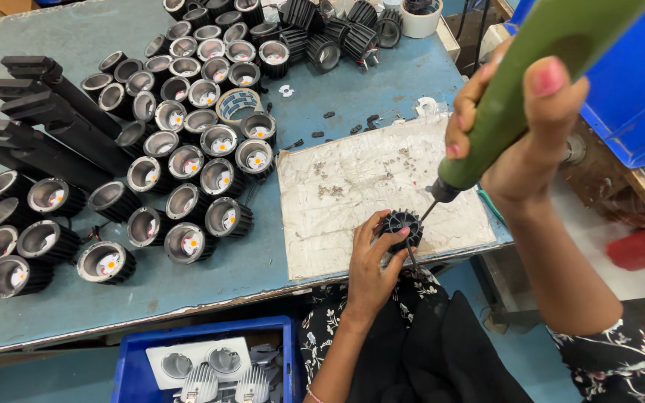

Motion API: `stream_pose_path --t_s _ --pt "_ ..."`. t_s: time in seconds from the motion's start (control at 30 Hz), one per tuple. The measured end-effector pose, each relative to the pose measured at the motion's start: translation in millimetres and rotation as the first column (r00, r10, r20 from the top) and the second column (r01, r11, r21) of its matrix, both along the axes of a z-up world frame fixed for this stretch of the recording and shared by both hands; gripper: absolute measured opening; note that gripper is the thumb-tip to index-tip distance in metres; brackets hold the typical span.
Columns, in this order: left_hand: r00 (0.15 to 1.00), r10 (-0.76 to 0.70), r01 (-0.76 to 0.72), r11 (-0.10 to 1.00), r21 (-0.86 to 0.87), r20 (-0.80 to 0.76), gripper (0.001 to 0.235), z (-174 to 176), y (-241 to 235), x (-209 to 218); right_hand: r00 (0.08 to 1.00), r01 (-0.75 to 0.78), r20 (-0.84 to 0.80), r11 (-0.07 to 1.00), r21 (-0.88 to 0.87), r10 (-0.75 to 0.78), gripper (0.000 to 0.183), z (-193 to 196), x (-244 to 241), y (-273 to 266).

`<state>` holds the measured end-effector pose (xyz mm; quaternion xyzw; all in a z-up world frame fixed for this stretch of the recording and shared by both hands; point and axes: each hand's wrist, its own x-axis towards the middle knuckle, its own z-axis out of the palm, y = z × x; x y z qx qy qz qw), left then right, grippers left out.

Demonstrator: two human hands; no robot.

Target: The person assembles LED light components by hand and with an electric screwdriver. They pick up individual black housings from a table, insert small wires, and use the screwdriver to tighten internal components, placing some items into a blue bin.

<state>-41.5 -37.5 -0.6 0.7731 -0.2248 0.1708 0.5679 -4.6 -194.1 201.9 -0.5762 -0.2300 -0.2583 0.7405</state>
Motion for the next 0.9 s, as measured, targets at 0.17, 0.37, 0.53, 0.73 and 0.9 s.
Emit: stream_pose_path --t_s 0.17,0.37,0.53,0.73,0.9 --pt "1.000 -0.004 0.004 1.000 0.004 -0.006 0.030 0 0 0 0.997 -0.070 -0.017 0.997 0.039 0.070 0.052 -5 6 7" --pt "1.000 -0.004 0.004 1.000 0.004 -0.018 0.029 2 1 -1 0.995 -0.097 -0.014 0.995 0.021 0.097 0.045 -6 10 8" --pt "1.000 -0.012 0.012 1.000 -0.011 -0.028 0.029 3 1 -1 0.990 -0.130 -0.042 0.990 0.054 0.133 0.042 -11 11 8" --pt "1.000 -0.002 0.002 1.000 -0.003 -0.019 0.029 3 1 0 0.988 -0.148 -0.043 0.988 0.038 0.150 0.041 -16 14 11" --pt "1.000 -0.003 0.004 1.000 0.007 -0.024 0.031 3 1 1 0.985 -0.165 -0.051 0.986 0.036 0.167 0.042 -19 15 10"
